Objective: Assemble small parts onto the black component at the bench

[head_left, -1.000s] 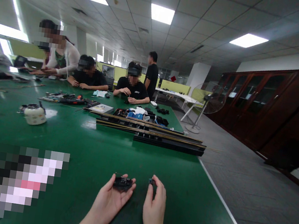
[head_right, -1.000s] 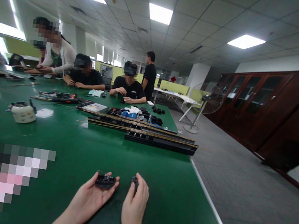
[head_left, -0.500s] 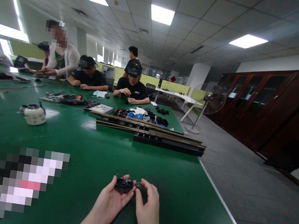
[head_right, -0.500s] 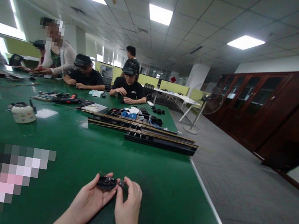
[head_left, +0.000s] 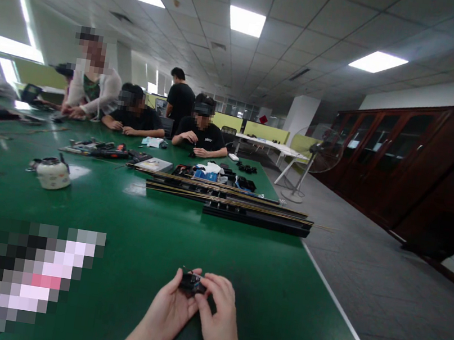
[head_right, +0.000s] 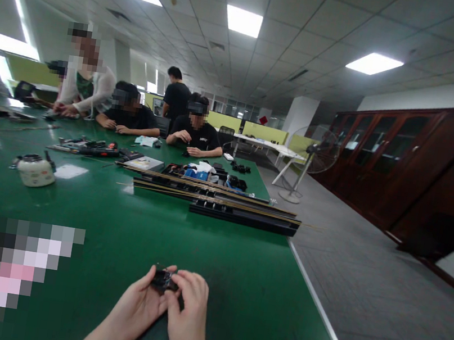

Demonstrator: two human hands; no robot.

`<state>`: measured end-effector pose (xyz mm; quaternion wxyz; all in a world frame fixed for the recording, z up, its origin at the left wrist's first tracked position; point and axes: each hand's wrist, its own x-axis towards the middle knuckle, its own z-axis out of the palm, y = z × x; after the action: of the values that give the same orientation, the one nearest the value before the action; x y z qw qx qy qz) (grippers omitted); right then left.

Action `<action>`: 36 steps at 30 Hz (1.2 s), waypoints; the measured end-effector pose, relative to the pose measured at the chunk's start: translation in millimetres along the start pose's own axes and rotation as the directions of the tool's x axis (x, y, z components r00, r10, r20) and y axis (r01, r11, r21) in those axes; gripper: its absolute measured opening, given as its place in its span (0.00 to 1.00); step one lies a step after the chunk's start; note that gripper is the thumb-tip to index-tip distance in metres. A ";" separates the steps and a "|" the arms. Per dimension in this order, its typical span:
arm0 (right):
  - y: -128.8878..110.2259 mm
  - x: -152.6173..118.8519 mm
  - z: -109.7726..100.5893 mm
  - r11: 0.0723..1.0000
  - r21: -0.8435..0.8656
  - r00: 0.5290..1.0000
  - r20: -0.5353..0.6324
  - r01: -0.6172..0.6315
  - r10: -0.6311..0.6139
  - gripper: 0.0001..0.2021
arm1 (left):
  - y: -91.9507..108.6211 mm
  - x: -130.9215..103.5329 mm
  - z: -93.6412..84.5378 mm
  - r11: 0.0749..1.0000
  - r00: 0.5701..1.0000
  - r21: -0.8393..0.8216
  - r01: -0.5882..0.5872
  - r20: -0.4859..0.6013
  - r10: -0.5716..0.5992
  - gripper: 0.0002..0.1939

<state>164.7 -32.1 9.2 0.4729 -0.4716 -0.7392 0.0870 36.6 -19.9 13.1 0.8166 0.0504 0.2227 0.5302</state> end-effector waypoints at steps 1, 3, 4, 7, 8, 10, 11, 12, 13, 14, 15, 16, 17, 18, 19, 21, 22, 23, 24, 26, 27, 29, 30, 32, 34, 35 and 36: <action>-0.1 -0.4 0.8 1.000 -0.027 1.000 0.021 0.007 -0.006 0.10 | -0.7 0.3 0.4 1.000 1.000 -0.008 -0.002 0.002 0.002 0.17; -0.3 -1.3 2.8 0.996 -0.090 0.997 0.078 0.015 -0.008 0.11 | -2.3 1.3 1.2 1.000 1.000 -0.021 -0.012 -0.011 0.012 0.17; -0.4 -1.8 3.9 0.992 -0.122 0.994 0.105 0.014 -0.002 0.12 | -3.2 2.0 1.4 1.000 1.000 -0.024 -0.017 -0.025 0.016 0.17; 0.0 -3.2 6.2 0.984 -0.180 0.990 0.139 0.016 0.009 0.14 | -5.4 4.0 0.9 1.000 0.998 -0.022 -0.022 -0.064 0.021 0.18; 0.4 -3.6 6.4 0.983 -0.184 0.990 0.139 0.028 -0.002 0.14 | -6.0 4.4 0.5 1.000 0.998 -0.022 -0.021 -0.067 0.020 0.18; 1.0 -4.2 5.9 0.982 -0.186 0.992 0.126 0.036 -0.013 0.14 | -6.7 4.6 0.0 1.000 0.998 -0.024 -0.020 -0.065 0.019 0.17; 0.9 -4.3 5.3 0.982 -0.186 0.993 0.117 0.034 -0.013 0.13 | -6.9 4.3 0.2 1.000 0.998 -0.024 -0.017 -0.063 0.015 0.17; 0.4 -4.3 4.7 0.982 -0.187 0.994 0.108 0.028 -0.007 0.13 | -7.1 3.9 0.6 1.000 0.998 -0.022 -0.012 -0.059 0.011 0.17; -0.4 -4.2 4.0 0.982 -0.187 0.995 0.102 0.019 0.000 0.12 | -7.2 3.3 1.3 1.000 0.999 -0.015 -0.008 -0.054 0.007 0.17; -1.6 -4.0 3.3 0.983 -0.184 0.995 0.100 0.010 0.008 0.12 | -7.3 2.6 2.2 1.000 0.999 -0.005 -0.004 -0.047 0.003 0.17; -3.1 -3.7 2.8 0.984 -0.177 0.995 0.100 0.003 0.015 0.11 | -7.5 1.9 3.1 1.000 0.999 0.008 0.000 -0.039 0.000 0.17; -4.6 -3.4 2.4 0.986 -0.167 0.994 0.104 -0.001 0.018 0.11 | -7.6 1.2 4.1 1.000 1.000 0.022 0.001 -0.031 0.000 0.17; -6.0 -3.1 2.1 0.988 -0.155 0.994 0.110 -0.002 0.019 0.11 | -7.7 0.7 4.8 0.999 1.000 0.035 -0.001 -0.024 0.002 0.17; -7.1 -2.7 1.9 0.990 -0.143 0.993 0.114 -0.001 0.018 0.11 | -7.7 0.3 5.4 0.999 1.000 0.045 -0.004 -0.020 0.005 0.16; -7.8 -2.4 1.8 0.991 -0.131 0.993 0.117 0.001 0.015 0.11 | -7.7 0.2 5.6 0.999 1.000 0.051 -0.005 -0.020 0.006 0.16; -8.1 -1.6 1.7 0.994 -0.112 0.993 0.119 0.003 0.010 0.11 | -7.3 0.6 5.3 0.998 1.000 0.058 -0.004 -0.030 0.006 0.16; -7.8 -1.1 1.6 0.995 -0.103 0.993 0.119 0.002 0.010 0.11 | -7.0 1.0 5.0 0.998 0.999 0.062 0.001 -0.035 0.001 0.16; -7.3 -0.7 1.4 0.996 -0.094 0.993 0.121 0.001 0.010 0.11 | -6.7 1.3 4.7 0.998 0.999 0.066 0.009 -0.038 -0.007 0.16; -6.7 -0.4 1.1 0.996 -0.087 0.992 0.125 -0.001 0.012 0.12 | -6.3 1.4 4.5 0.998 0.999 0.068 0.017 -0.041 -0.014 0.17; -5.9 0.2 0.5 0.997 -0.074 0.990 0.139 -0.011 0.021 0.12 | -5.5 1.2 4.6 0.997 0.999 0.066 0.030 -0.039 -0.027 0.18; -5.6 0.4 0.1 0.998 -0.068 0.989 0.146 -0.019 0.029 0.12 | -5.1 0.8 4.8 0.998 0.999 0.062 0.032 -0.034 -0.030 0.18; -5.4 0.4 -0.3 0.998 -0.054 0.987 0.155 -0.034 0.042 0.13 | -4.4 -0.1 4.8 0.999 0.999 0.041 0.035 -0.016 -0.034 0.18; -5.3 0.3 -0.3 0.998 -0.048 0.987 0.156 -0.041 0.048 0.13 | -4.0 -0.5 4.5 0.999 0.999 0.028 0.038 0.002 -0.038 0.18; -4.7 -0.4 0.3 0.998 -0.040 0.987 0.149 -0.058 0.064 0.14 | -3.1 -0.7 2.8 0.999 0.998 0.006 0.049 0.039 -0.049 0.18; -3.4 -1.4 1.5 0.997 -0.033 0.988 0.129 -0.076 0.080 0.15 | -1.9 -0.2 0.2 0.998 0.996 0.004 0.060 0.069 -0.060 0.17; -2.6 -1.9 2.2 0.996 -0.029 0.990 0.112 -0.083 0.085 0.15 | -1.2 0.2 -1.2 0.998 0.995 0.012 0.064 0.079 -0.064 0.17; -1.8 -2.4 2.9 0.996 -0.023 0.992 0.091 -0.087 0.088 0.16 | -0.3 0.5 -2.5 0.998 0.994 0.023 0.066 0.087 -0.067 0.16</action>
<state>161.7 -34.0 7.2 0.4294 -0.5037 -0.7396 0.1221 36.1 -20.0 10.6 0.8422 0.0741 0.1935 0.4977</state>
